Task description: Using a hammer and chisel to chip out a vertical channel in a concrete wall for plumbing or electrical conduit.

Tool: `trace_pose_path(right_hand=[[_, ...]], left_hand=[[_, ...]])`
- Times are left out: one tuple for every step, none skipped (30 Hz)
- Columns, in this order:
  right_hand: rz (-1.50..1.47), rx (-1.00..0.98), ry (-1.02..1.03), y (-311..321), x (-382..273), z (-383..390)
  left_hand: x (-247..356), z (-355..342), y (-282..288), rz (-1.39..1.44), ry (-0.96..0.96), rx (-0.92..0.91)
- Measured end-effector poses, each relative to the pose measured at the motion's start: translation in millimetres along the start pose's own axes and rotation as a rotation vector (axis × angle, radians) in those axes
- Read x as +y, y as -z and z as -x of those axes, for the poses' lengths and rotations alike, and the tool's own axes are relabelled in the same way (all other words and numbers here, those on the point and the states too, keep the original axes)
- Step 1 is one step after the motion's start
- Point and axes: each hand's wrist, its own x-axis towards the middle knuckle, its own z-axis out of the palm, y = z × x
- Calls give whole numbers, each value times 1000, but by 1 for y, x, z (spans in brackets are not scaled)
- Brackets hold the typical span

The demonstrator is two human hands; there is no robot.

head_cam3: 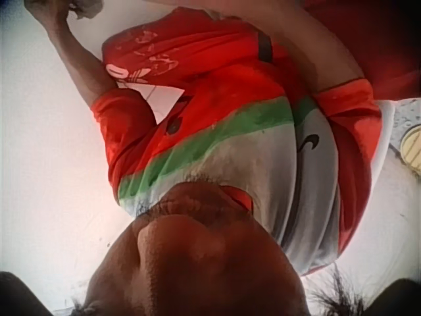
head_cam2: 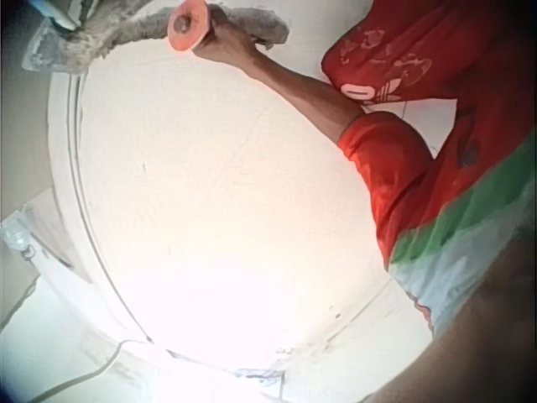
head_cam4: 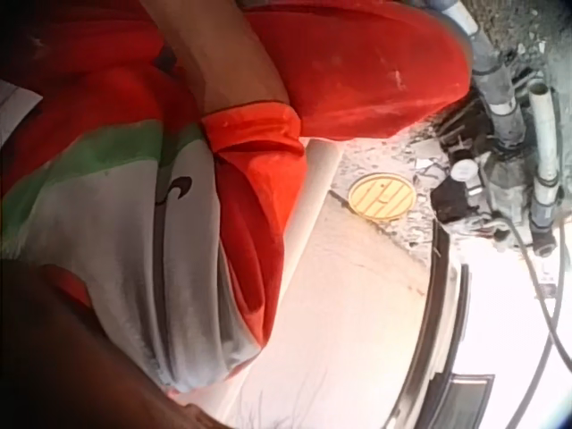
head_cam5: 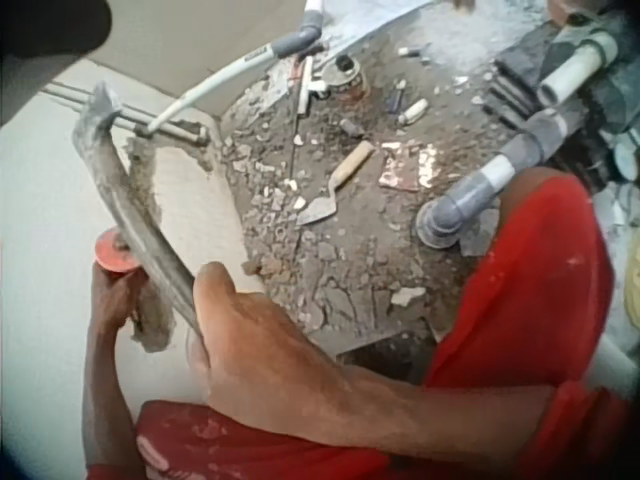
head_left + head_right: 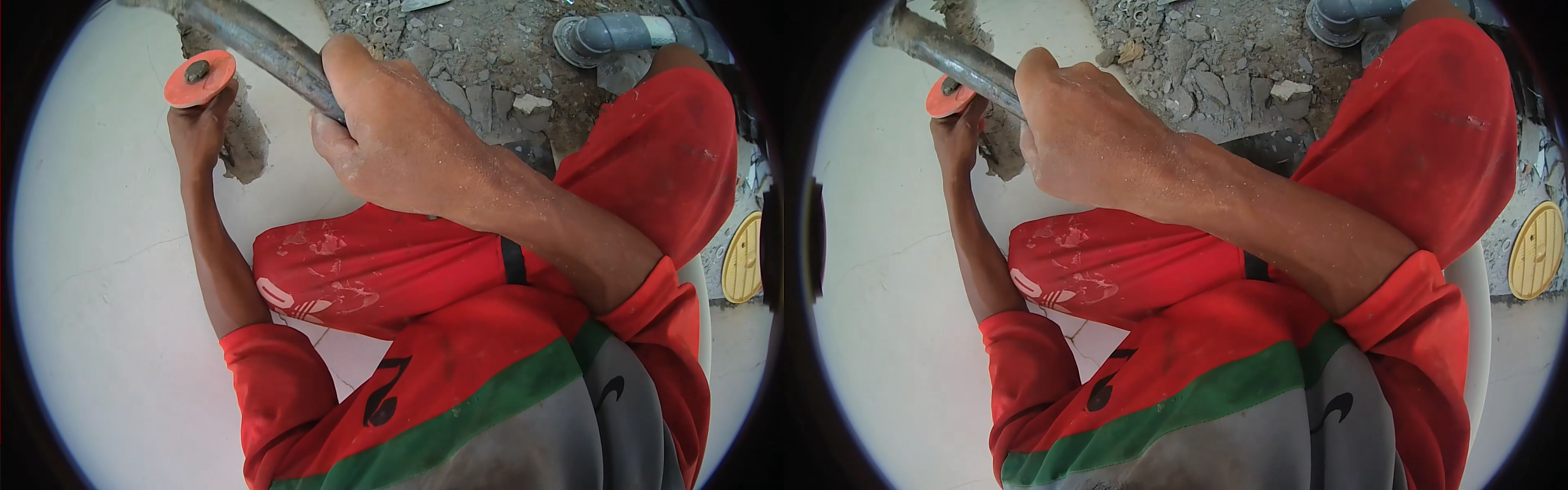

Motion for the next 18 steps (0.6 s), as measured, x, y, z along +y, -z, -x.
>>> trace_pose_path(right_hand=[[3,-1,1,-2,8,-1],[71,-61,-30,-7,16,-6],[139,-121,-62,-11,22,-7],[211,-299,-150,-11,25,-1],[211,-300,-145,-7,20,-2],[163,-300,-174,5,9,-1],[114,-300,-202,14,1,-2],[115,-300,-204,17,0,-3],[130,-202,-165,19,-1,-5],[145,-104,-126,21,-2,-7],[147,-106,-127,26,-5,-8],[98,-128,-146,31,-9,-9],[48,-149,-164,34,-10,-9],[47,-148,-162,33,-10,-9],[18,-96,-123,31,-9,-9],[-11,-45,-84,30,-9,-9],[-8,-43,-84,34,-13,-14],[-77,-78,-191,39,-23,-20]], left_hand=[[3,-1,-1,2,73,-1],[-1,-4,-1,11,45,18],[-7,-1,0,7,46,19],[-17,3,-2,62,44,43],[-24,3,-1,120,41,71],[-15,7,-1,160,20,147],[-16,5,2,159,21,144],[-16,3,7,374,-9,203],[-15,2,9,588,-39,262],[-13,0,17,473,-1,275],[-9,-1,17,475,1,276],[-6,-2,17,396,-13,254],[-5,-2,16,318,-28,232],[-6,-7,15,189,-12,169],[-7,-9,10,187,-15,170],[-9,-9,3,54,-103,93],[-6,-9,-8,-76,-189,13],[-1,-5,-14,-122,-169,-45]])
